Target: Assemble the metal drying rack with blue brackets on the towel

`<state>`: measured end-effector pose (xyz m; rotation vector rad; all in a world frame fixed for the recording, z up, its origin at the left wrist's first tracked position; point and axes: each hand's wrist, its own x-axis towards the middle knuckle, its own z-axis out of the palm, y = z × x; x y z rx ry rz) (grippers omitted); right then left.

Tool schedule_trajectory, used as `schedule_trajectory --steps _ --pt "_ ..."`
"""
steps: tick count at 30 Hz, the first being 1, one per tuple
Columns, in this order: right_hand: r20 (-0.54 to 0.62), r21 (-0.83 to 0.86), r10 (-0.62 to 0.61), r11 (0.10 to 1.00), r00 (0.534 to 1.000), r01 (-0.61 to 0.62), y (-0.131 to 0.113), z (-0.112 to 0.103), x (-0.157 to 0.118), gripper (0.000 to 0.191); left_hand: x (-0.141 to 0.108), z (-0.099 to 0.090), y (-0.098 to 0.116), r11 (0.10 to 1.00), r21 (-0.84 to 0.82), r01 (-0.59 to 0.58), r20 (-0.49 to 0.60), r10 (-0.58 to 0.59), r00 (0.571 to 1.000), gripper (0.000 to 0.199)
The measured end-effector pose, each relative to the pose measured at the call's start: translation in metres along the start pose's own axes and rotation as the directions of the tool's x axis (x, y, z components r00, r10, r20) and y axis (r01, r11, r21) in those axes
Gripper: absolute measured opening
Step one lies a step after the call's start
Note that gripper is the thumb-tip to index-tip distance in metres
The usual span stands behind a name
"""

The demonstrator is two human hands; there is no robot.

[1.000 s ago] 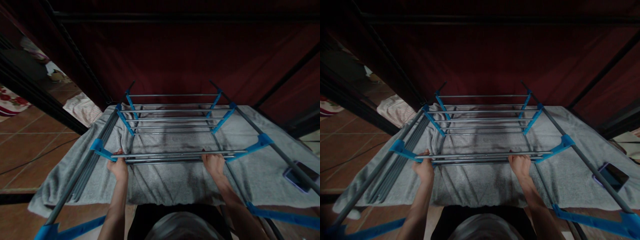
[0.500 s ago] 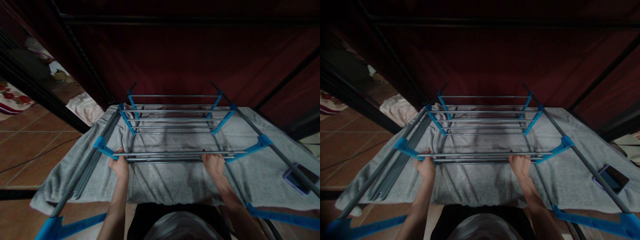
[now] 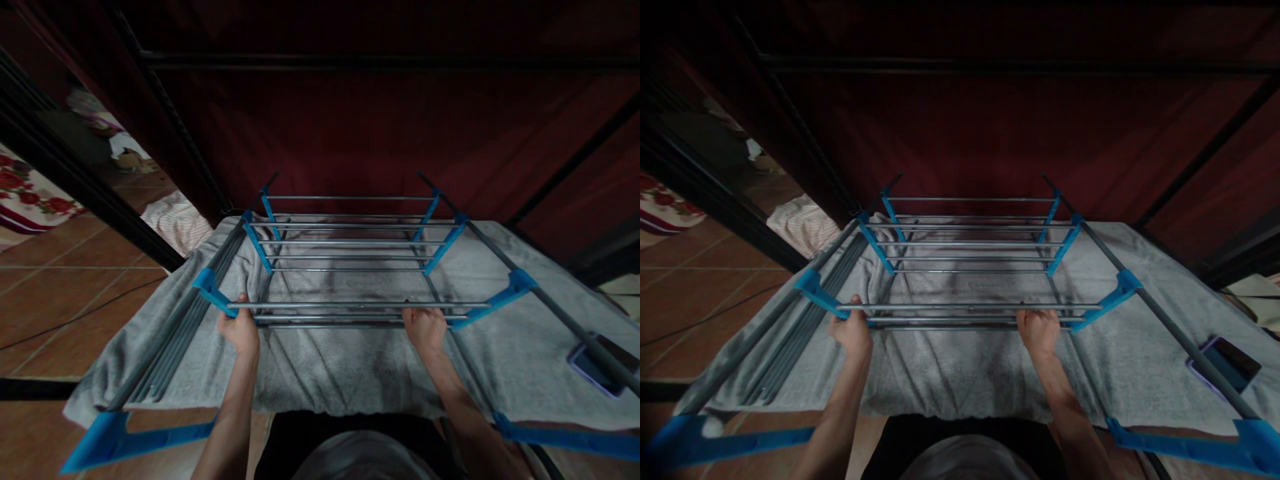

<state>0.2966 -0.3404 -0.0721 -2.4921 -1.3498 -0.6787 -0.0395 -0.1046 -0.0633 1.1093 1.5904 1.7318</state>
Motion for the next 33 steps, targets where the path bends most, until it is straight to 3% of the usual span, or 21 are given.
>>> schedule_trajectory --steps 4,9,15,26,33 --pt "-0.070 -0.001 -0.032 0.999 0.997 0.032 0.003 0.002 0.001 0.042 0.000 0.001 -0.001 0.999 -0.002 -0.037 -0.023 0.037 0.999 0.037" --pt "-0.151 0.011 -0.055 0.998 0.987 0.058 0.005 0.003 0.007 0.043 0.001 0.000 -0.009 1.000 0.011 -0.003 -0.018 0.003 1.000 0.038" --pt "-0.166 0.032 -0.060 0.997 0.984 0.066 0.009 0.009 0.017 0.042 -0.001 0.006 -0.006 0.999 0.054 -0.002 -0.042 0.004 0.999 0.038" --pt "-0.147 0.019 -0.019 1.000 0.989 0.022 0.007 0.021 0.004 0.048 0.002 0.010 -0.012 1.000 0.011 -0.004 -0.037 0.004 0.999 0.033" --pt "-0.132 0.047 0.006 0.999 0.991 0.001 0.012 0.019 0.006 0.052 0.000 0.011 0.008 0.999 0.020 -0.051 -0.067 0.052 0.996 0.035"
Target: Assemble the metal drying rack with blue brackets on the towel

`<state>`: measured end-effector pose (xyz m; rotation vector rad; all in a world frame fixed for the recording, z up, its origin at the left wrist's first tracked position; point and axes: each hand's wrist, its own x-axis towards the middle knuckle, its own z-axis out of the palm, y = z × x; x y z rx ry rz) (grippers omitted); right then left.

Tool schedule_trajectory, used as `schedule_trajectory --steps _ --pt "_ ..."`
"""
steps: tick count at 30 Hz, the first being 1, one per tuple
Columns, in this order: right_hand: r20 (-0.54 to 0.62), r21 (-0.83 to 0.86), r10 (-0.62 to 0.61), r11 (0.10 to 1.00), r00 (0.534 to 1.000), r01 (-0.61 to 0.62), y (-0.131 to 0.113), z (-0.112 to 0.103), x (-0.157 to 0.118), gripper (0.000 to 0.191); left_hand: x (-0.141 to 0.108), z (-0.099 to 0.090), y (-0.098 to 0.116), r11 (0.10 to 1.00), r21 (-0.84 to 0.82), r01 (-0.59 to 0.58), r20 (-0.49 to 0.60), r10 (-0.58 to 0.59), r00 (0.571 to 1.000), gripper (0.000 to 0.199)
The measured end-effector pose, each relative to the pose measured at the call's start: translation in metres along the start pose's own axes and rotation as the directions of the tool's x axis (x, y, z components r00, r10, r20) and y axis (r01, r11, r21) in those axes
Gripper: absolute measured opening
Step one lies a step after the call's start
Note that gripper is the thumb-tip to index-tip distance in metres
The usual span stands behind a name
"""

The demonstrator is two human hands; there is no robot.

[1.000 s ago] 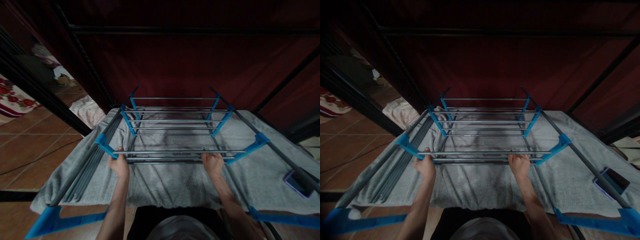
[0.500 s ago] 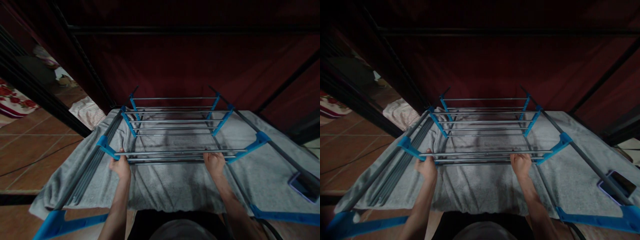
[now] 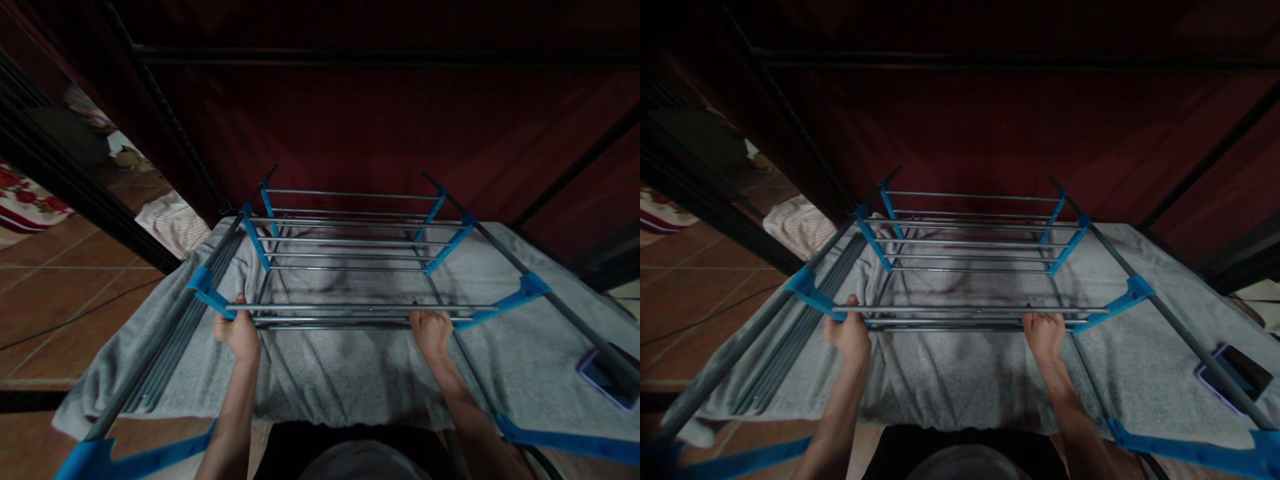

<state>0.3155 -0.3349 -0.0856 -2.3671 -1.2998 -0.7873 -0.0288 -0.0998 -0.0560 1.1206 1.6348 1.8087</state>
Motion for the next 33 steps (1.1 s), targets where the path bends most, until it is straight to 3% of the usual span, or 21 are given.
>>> schedule_trajectory --steps 6,17,33 --pt "0.002 0.004 0.001 1.000 1.000 -0.001 -0.002 -0.002 0.003 0.052 0.006 0.007 0.011 0.999 -0.033 -0.036 0.030 0.037 0.999 0.035" --pt "0.057 -0.003 -0.009 1.000 0.998 0.009 -0.007 0.000 0.000 0.044 0.005 0.007 -0.015 0.999 0.002 0.038 0.061 -0.038 0.997 0.033" --pt "0.070 -0.059 -0.023 0.998 0.997 0.027 -0.006 0.005 0.000 0.045 0.007 0.008 -0.011 0.999 0.016 0.048 0.128 -0.050 0.990 0.042"
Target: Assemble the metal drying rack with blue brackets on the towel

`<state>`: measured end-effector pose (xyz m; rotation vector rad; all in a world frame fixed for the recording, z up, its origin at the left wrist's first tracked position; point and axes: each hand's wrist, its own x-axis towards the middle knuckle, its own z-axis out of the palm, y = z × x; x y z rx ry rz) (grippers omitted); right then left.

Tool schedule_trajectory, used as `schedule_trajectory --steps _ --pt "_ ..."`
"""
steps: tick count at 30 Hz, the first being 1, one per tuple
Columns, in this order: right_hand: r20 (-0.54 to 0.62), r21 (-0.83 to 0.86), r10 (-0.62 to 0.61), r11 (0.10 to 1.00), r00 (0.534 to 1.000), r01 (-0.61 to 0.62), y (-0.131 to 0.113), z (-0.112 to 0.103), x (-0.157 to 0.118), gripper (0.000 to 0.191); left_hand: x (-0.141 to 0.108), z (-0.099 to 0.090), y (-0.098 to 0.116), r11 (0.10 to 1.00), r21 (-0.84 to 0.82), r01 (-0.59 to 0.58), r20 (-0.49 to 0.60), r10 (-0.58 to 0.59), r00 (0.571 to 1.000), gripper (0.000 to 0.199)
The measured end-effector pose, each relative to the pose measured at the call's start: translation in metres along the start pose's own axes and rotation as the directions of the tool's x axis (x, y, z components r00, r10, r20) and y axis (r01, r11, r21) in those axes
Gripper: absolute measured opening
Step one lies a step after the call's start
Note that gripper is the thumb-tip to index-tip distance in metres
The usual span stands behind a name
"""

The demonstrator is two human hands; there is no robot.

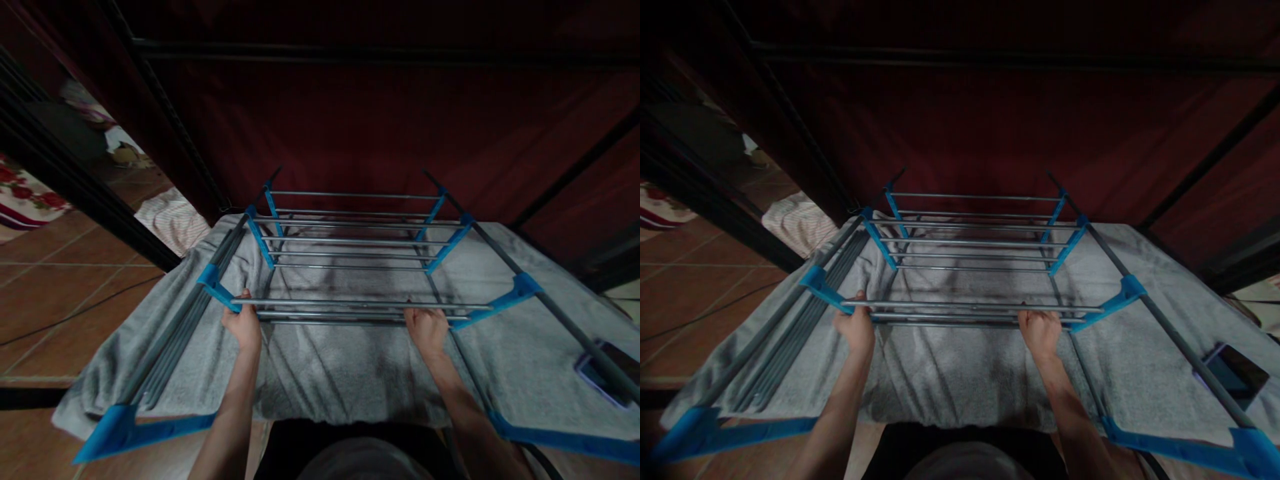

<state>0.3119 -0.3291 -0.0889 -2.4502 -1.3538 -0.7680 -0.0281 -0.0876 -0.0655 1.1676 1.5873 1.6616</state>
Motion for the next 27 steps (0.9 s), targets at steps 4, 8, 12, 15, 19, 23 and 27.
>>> schedule_trajectory --steps 4,8,12,15,19,23,27 --pt "-0.031 0.031 0.015 0.999 0.999 -0.014 0.0015 0.0019 0.0049 0.046 -0.0009 -0.0014 -0.0027 1.000 0.011 -0.001 0.023 0.001 1.000 0.042" --pt "-0.023 0.071 0.030 0.997 0.999 -0.028 0.0022 0.0021 0.0085 0.047 -0.0017 -0.0007 -0.0052 1.000 -0.006 -0.009 0.017 0.009 1.000 0.041" --pt "-0.021 0.054 0.006 0.999 1.000 -0.005 0.0022 0.0014 0.0082 0.048 -0.0009 0.0006 -0.0070 1.000 -0.016 -0.014 0.006 0.015 1.000 0.039" --pt "-0.029 0.032 0.004 0.999 1.000 -0.003 0.0016 0.0006 0.0076 0.048 -0.0003 0.0011 -0.0054 1.000 -0.010 -0.024 0.003 0.024 1.000 0.038" --pt "-0.018 0.020 0.007 1.000 1.000 -0.007 0.0006 -0.0001 0.0073 0.046 0.0003 0.0008 -0.0041 0.998 0.003 -0.060 0.009 0.060 0.998 0.037" --pt "-0.006 0.028 0.002 1.000 1.000 -0.002 0.0002 -0.0002 0.0074 0.043 0.0017 0.0010 -0.0075 0.997 -0.002 -0.079 0.004 0.079 0.997 0.034" --pt "-0.004 0.034 -0.003 0.999 1.000 0.003 0.0004 0.0001 0.0079 0.043 0.0031 0.0015 -0.0099 0.998 0.018 -0.067 -0.004 0.067 0.998 0.034"
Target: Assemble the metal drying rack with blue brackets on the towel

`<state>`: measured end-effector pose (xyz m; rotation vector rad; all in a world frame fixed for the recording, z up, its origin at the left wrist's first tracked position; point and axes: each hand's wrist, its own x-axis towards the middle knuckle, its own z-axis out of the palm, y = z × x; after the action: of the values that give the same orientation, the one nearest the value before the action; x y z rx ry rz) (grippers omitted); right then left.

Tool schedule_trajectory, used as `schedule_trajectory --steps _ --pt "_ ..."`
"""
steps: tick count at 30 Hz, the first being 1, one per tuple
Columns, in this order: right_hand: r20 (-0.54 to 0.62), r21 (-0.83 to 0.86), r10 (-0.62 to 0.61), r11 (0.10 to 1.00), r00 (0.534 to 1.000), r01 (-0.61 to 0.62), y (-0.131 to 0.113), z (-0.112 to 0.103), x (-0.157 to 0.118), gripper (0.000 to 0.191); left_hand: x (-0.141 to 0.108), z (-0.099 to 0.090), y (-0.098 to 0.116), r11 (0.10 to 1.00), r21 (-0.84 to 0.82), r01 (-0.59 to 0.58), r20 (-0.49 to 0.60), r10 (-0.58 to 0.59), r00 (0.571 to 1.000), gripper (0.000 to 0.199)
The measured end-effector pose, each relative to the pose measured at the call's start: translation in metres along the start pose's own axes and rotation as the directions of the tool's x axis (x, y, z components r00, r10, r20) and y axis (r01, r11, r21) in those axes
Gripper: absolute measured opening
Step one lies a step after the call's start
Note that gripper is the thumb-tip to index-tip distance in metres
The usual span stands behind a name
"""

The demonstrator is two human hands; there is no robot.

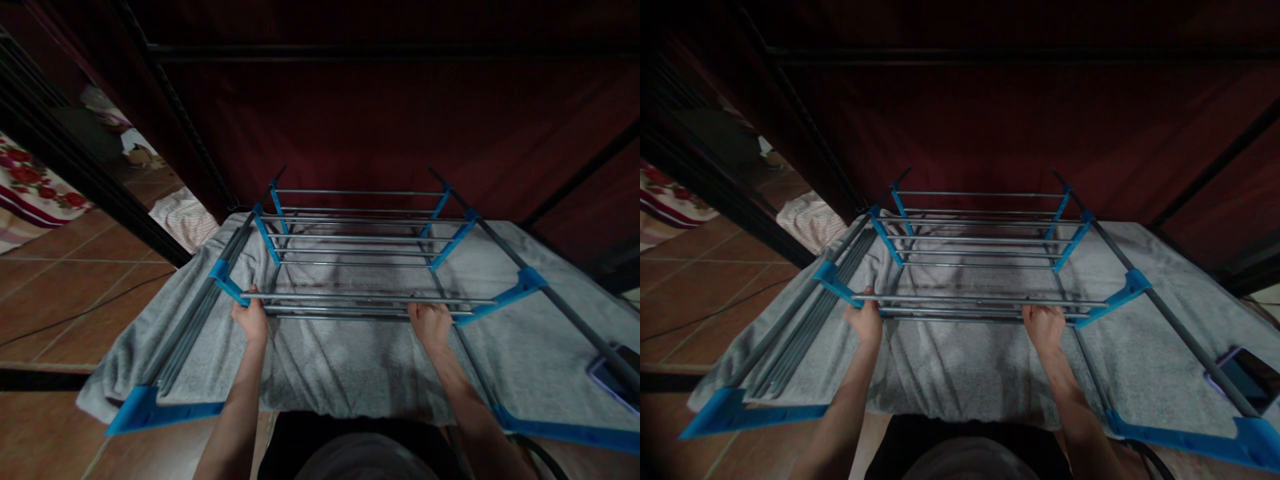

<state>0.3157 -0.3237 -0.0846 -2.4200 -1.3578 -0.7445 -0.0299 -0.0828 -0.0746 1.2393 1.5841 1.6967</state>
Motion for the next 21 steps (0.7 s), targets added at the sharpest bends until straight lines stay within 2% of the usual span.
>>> schedule_trajectory --steps 14,21 --pt "-0.048 0.105 -0.042 0.993 0.998 0.047 0.000 0.000 -0.002 0.042 0.004 -0.006 -0.012 0.998 0.053 0.035 0.087 -0.040 0.995 0.042" --pt "-0.042 0.103 -0.074 0.992 0.996 0.078 0.002 0.002 -0.004 0.039 0.001 -0.011 -0.006 0.996 0.059 0.073 0.131 -0.080 0.988 0.039"
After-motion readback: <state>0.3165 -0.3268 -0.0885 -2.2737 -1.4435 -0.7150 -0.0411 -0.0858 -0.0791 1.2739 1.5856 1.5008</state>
